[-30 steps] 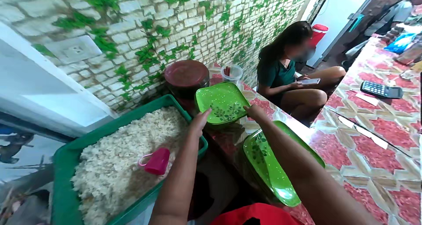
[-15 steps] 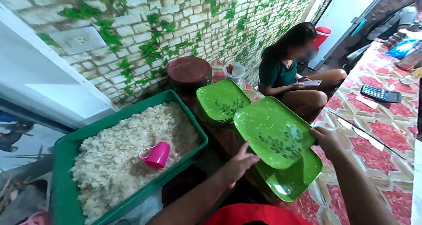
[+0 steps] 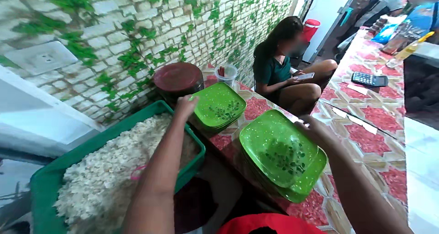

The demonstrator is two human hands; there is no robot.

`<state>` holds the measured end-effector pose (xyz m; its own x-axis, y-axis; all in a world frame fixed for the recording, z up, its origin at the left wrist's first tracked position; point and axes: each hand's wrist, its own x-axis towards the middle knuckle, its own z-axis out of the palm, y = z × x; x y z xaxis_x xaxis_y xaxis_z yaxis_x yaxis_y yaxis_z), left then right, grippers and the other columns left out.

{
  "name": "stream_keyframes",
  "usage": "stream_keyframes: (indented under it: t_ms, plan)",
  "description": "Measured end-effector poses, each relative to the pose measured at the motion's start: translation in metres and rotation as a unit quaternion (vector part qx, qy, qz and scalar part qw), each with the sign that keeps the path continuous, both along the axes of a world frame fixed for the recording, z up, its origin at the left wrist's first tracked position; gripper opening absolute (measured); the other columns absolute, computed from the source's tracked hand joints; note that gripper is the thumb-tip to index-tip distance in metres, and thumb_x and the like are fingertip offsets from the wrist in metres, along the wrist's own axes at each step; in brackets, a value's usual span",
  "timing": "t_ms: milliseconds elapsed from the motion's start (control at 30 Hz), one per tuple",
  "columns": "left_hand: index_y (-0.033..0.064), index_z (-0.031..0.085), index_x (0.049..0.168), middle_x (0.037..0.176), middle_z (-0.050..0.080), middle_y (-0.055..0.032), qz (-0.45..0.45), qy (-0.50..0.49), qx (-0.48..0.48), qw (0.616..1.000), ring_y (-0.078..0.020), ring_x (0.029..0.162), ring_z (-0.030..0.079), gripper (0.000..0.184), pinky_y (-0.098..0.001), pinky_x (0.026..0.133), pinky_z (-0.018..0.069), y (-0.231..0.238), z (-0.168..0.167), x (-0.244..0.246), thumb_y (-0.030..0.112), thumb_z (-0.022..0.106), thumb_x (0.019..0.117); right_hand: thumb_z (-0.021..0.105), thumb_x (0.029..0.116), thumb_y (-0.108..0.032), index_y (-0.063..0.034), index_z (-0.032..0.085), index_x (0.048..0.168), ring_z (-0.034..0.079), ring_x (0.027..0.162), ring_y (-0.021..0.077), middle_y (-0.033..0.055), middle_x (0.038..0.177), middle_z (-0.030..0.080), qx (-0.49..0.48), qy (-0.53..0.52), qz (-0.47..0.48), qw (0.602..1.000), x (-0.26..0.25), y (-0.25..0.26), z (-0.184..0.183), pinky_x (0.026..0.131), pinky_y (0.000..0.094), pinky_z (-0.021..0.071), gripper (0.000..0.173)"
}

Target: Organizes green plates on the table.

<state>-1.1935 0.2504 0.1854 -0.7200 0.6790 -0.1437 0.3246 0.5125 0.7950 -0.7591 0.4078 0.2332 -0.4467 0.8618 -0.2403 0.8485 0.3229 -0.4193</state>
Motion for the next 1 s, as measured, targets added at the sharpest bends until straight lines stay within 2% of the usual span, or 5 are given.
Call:
stream_keyframes:
  t_ms: [167, 333, 567, 800, 1000]
  plan:
    - [-0.0088, 0.043, 0.149, 0.154, 0.04, -0.0323, 0.045, -0.004, -0.083, 0.995, -0.046, 0.144, 0.04, 0.074, -0.0635, 0.116, 0.0335, 0.029, -0.043, -0.048, 0.049, 0.054, 0.1038, 0.051, 0.1076, -0.039, -0.0074, 0.06, 0.138, 0.065, 0.12, 0.0354, 0.0183, 0.129, 0.067, -0.02, 0.071, 0.129, 0.989, -0.133, 0.04, -0.03, 0.104, 0.0611, 0.0478, 0.045]
    - [-0.0079, 0.063, 0.126, 0.134, 0.059, -0.0317, 0.048, -0.005, -0.089, 0.995, -0.0456, 0.129, 0.055, 0.064, -0.0658, 0.106, 0.042, 0.045, -0.052, -0.053, 0.051, 0.054, 0.1031, 0.043, 0.1089, -0.04, 0.0063, 0.067, 0.117, 0.063, 0.118, 0.0462, 0.03, 0.121, 0.066, -0.052, -0.039, 0.106, 0.992, -0.22, 0.077, -0.085, 0.098, 0.0705, 0.0452, 0.053]
    - [-0.0031, 0.054, 0.141, 0.14, 0.058, -0.0274, 0.047, -0.011, -0.085, 0.995, -0.0424, 0.133, 0.054, 0.061, -0.064, 0.109, 0.0416, 0.043, -0.039, -0.055, 0.044, 0.054, 0.1033, 0.063, 0.0981, -0.02, 0.0089, 0.068, 0.111, 0.062, 0.121, 0.0431, 0.0282, 0.125, 0.065, -0.07, -0.107, -0.005, 0.992, -0.242, 0.053, -0.064, 0.099, 0.0655, 0.0478, 0.033]
    - [-0.0092, 0.06, 0.127, 0.128, 0.061, -0.0314, 0.055, -0.037, -0.058, 0.996, -0.0443, 0.122, 0.058, 0.052, -0.064, 0.1, 0.045, 0.049, -0.02, -0.041, 0.037, 0.058, 0.1028, 0.06, 0.1015, -0.024, 0.008, 0.062, 0.123, 0.07, 0.098, 0.037, 0.0259, 0.116, 0.067, -0.098, 0.061, -0.116, 0.986, -0.226, 0.078, -0.066, 0.087, 0.0565, 0.0556, 0.038]
    - [-0.0078, 0.065, 0.123, 0.143, 0.05, -0.0313, 0.05, -0.01, -0.135, 0.989, -0.0455, 0.135, 0.049, 0.047, -0.0655, 0.108, 0.0405, 0.056, -0.038, -0.047, 0.033, 0.06, 0.1009, 0.057, 0.1036, -0.032, 0.0073, 0.064, 0.122, 0.066, 0.112, 0.0405, 0.0269, 0.124, 0.065, -0.12, -0.015, -0.059, 0.991, -0.225, 0.064, -0.071, 0.095, 0.0606, 0.0517, 0.044]
